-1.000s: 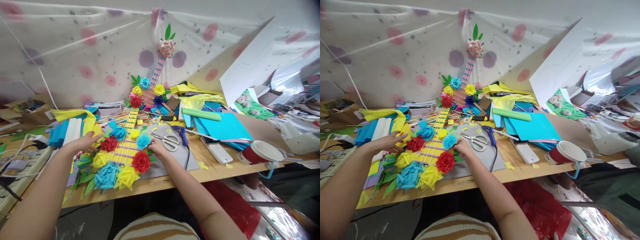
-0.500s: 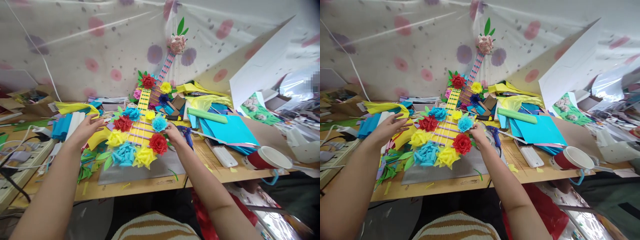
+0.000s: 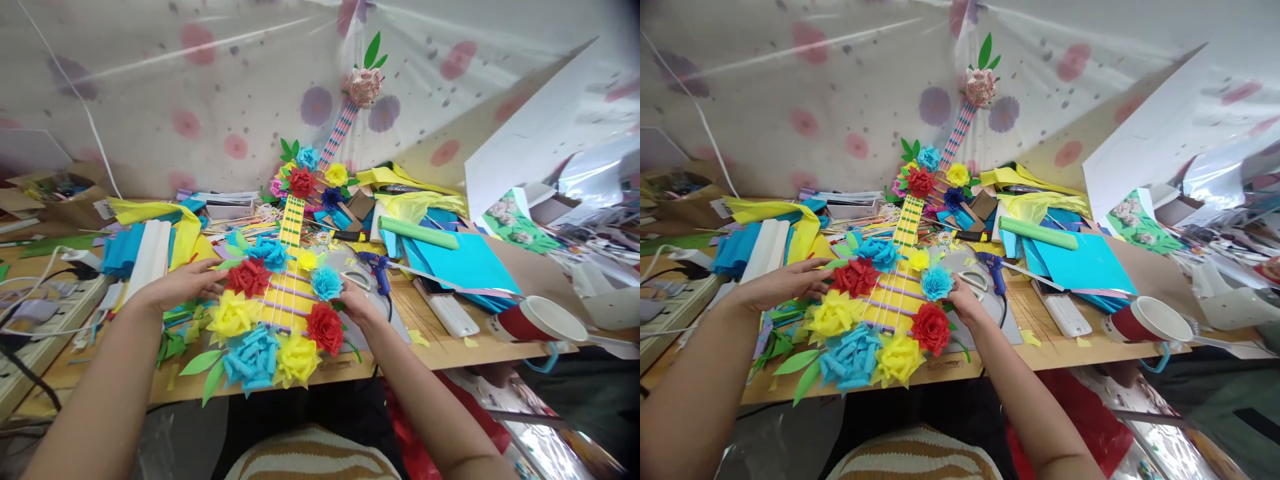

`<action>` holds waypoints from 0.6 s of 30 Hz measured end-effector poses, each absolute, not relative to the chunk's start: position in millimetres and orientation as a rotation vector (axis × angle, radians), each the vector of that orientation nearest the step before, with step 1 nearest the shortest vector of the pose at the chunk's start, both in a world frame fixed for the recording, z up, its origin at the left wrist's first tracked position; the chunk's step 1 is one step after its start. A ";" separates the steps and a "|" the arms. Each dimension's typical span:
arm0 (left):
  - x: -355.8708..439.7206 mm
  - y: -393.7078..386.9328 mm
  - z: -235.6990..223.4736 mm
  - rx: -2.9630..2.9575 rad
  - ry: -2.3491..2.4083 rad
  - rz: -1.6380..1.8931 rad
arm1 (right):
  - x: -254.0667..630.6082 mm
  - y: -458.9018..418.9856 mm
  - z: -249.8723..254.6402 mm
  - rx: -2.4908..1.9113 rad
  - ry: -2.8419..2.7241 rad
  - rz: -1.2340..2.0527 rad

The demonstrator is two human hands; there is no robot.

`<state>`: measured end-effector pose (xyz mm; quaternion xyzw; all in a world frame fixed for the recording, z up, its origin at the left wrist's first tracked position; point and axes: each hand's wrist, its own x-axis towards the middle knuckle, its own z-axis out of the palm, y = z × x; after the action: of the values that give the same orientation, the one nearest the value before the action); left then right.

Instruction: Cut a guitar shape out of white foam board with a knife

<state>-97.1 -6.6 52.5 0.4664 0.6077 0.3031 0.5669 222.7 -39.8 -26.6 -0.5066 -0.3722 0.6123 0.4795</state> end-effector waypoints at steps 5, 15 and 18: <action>-91.2 -17.0 67.0 1.267 1.285 0.551 | 229.6 -51.0 -37.0 -1.223 -0.908 1.483; -66.5 -1.1 68.9 1.361 1.266 0.684 | 245.5 -19.1 -14.4 -1.191 -0.981 1.147; -56.2 10.5 62.5 1.422 1.264 0.796 | 247.9 -1.1 -6.0 -1.186 -1.026 1.067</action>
<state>-56.2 10.5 62.5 0.5915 0.5256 0.3312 0.5139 247.9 -1.1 -6.0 -0.5082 -0.4393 0.4572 0.5829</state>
